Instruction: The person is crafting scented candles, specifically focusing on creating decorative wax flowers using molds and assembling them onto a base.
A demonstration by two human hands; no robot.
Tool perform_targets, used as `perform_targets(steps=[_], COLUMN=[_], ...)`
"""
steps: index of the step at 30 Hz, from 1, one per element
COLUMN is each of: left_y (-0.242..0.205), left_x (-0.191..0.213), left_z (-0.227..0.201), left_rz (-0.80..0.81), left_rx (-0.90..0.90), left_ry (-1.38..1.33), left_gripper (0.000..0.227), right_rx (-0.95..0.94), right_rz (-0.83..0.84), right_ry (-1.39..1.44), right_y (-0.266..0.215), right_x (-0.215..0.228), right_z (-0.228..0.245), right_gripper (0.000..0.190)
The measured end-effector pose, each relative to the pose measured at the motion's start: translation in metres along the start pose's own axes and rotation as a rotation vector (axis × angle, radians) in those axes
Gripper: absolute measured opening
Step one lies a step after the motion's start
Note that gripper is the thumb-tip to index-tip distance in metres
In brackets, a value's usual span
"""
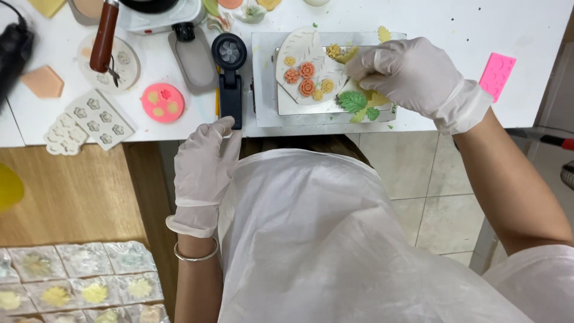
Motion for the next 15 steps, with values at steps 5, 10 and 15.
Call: perform_targets(steps=[5, 10, 15], left_y=[-0.019, -0.035, -0.046], left_x=[-0.012, -0.024, -0.03], left_z=[-0.006, -0.01, -0.014], left_rz=[-0.023, -0.046, -0.067], left_rx=[0.072, 0.133, 0.194], left_ry=[0.003, -0.034, 0.001], left_gripper=[0.029, 0.028, 0.029], right_rx=[0.088, 0.154, 0.296], right_rz=[-0.019, -0.001, 0.033], right_ry=[-0.052, -0.209, -0.207], right_y=[-0.005, -0.002, -0.001], right_x=[0.019, 0.022, 0.015], right_z=[0.002, 0.0, 0.002], right_gripper=[0.023, 0.029, 0.034])
Point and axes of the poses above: each hand's wrist, its own y-axis towards the middle knuckle, its own x-axis out of the back of the hand, z = x × y, the point moved 9 cm from there along y, towards the middle knuckle, and after that the axes turned 13 degrees about x, right-handed, at the moved point
